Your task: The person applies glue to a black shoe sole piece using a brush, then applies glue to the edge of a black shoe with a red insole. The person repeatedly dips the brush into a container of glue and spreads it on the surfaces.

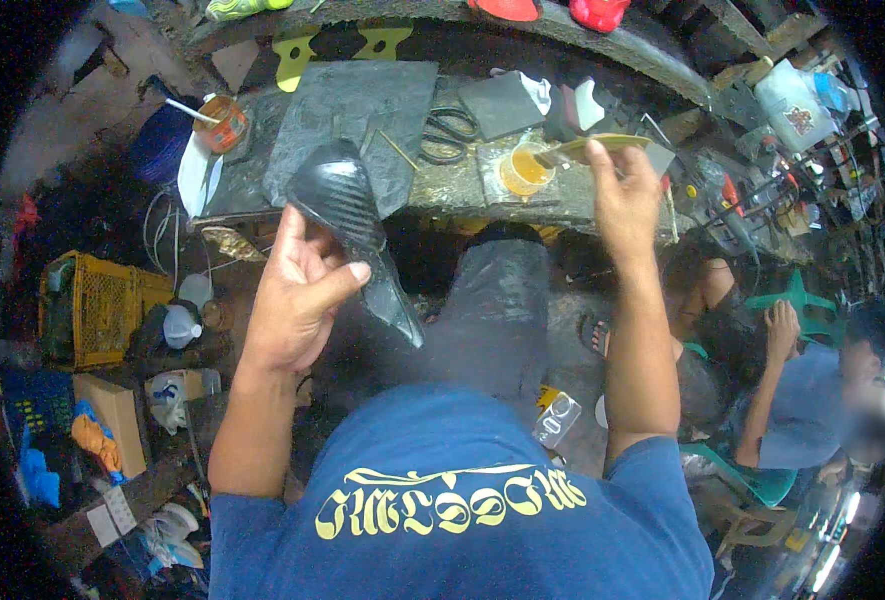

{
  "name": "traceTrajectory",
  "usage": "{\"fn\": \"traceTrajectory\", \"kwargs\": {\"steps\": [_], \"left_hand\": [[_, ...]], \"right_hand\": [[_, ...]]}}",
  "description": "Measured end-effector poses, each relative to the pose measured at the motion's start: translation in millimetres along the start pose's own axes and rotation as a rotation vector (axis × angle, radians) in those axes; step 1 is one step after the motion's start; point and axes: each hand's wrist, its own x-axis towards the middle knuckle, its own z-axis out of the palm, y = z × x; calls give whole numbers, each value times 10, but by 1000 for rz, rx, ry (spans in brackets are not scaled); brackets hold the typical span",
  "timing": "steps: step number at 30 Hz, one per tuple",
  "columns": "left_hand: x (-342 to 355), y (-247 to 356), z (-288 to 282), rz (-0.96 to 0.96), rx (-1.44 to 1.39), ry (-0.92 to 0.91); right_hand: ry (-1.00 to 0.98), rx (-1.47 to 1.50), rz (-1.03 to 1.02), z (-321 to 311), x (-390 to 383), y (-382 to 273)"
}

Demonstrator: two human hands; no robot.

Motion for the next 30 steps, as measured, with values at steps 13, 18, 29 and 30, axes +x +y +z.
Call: {"fn": "traceTrajectory", "kwargs": {"steps": [13, 18, 29, 30], "left_hand": [[-54, 75, -83, -22, 83, 31], [-109, 101, -102, -89, 85, 39], [-197, 180, -188, -143, -111, -194], [-196, 184, -197, -147, -130, -195]], "right_hand": [[35, -111, -34, 240, 78, 203], [-14, 32, 139, 160, 48, 196], [-162, 293, 386, 108, -163, 444], [-160, 270, 487, 79, -189, 430]]}}
